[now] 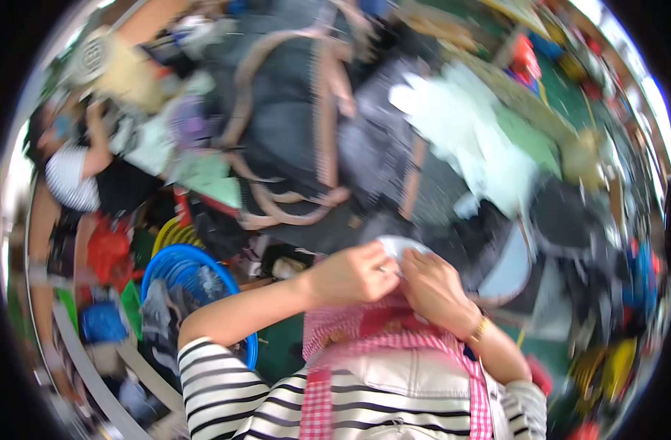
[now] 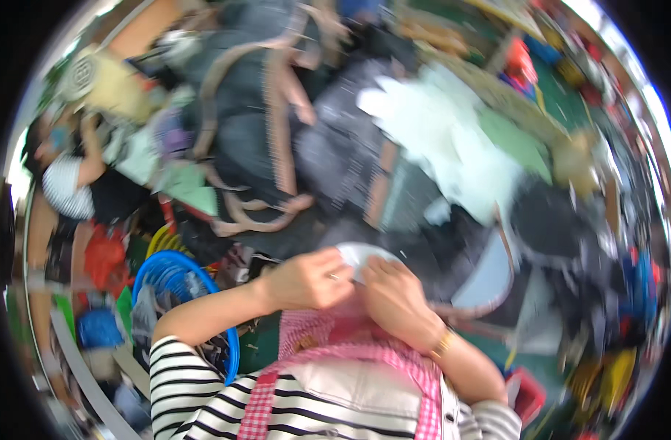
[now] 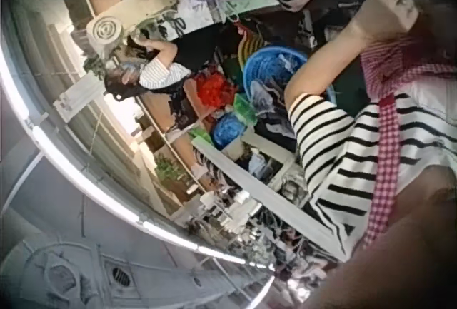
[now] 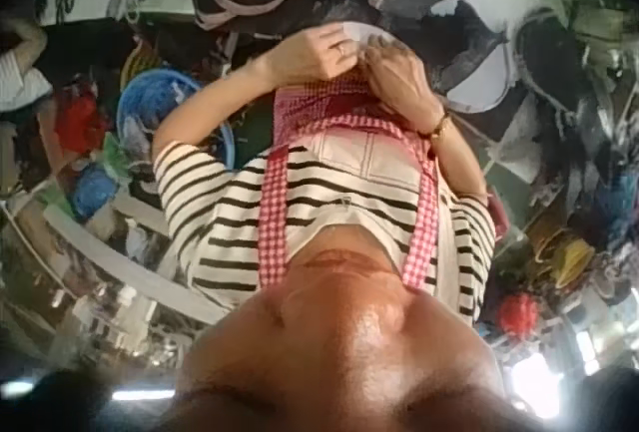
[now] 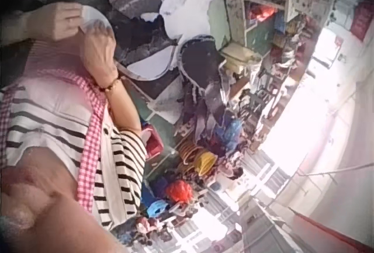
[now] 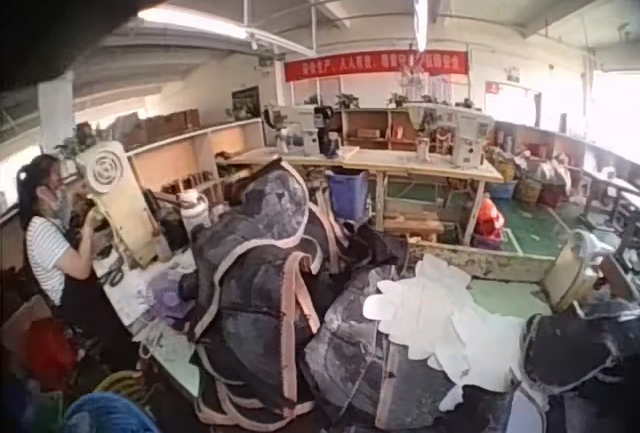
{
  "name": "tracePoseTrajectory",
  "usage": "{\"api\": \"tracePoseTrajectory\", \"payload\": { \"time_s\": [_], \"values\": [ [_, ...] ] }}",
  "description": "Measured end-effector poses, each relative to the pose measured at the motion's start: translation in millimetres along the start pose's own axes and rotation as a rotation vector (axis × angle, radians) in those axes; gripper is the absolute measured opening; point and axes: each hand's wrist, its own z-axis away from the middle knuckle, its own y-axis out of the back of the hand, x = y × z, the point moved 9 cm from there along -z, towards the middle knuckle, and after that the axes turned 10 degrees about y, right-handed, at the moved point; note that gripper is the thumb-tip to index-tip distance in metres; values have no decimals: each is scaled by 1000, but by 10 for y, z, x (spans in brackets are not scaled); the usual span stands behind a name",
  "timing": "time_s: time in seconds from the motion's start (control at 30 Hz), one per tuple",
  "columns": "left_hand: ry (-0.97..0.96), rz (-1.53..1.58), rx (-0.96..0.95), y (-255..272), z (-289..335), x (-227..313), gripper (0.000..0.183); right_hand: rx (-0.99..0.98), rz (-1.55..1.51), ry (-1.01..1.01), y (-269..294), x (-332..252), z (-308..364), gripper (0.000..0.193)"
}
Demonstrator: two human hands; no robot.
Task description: The person assembles footwear components by hand, inserting white foam insoles into black shoe uppers and attaching grey fuzzy lining pieces. The person handles the parts one at a time, aligning edges and pressing them into place on a workbench in a factory setting.
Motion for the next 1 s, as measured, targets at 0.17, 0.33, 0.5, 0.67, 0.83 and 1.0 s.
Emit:
{"api": "tracePoseTrajectory", "payload": {
  "time_s": [0.17, 0.33, 0.5, 0.67, 0.83, 1.0],
  "values": [
    [196, 179, 23, 358, -235, -350, 35, 155, -41, 15, 434, 35, 108, 31],
    [451, 237, 56, 873, -526, -140, 53, -195, -697, -131, 1307, -434, -278, 18],
    [595, 873, 133, 1001, -500, -313, 42, -330, -758, -95, 1479, -779, -465, 24],
    [533, 1410, 167, 1303, -357, 17, 35, -557, -873, 366, 1510, -796, -598, 30],
    [873, 1567, 549, 1506, -44, -291, 30, 89, -225, 530, 2190, -439, -1118, 27],
    [744, 1908, 830, 1056, -18, -460, 30, 331, -872, 48, 2076, 337, -370, 27]
  ]
}}
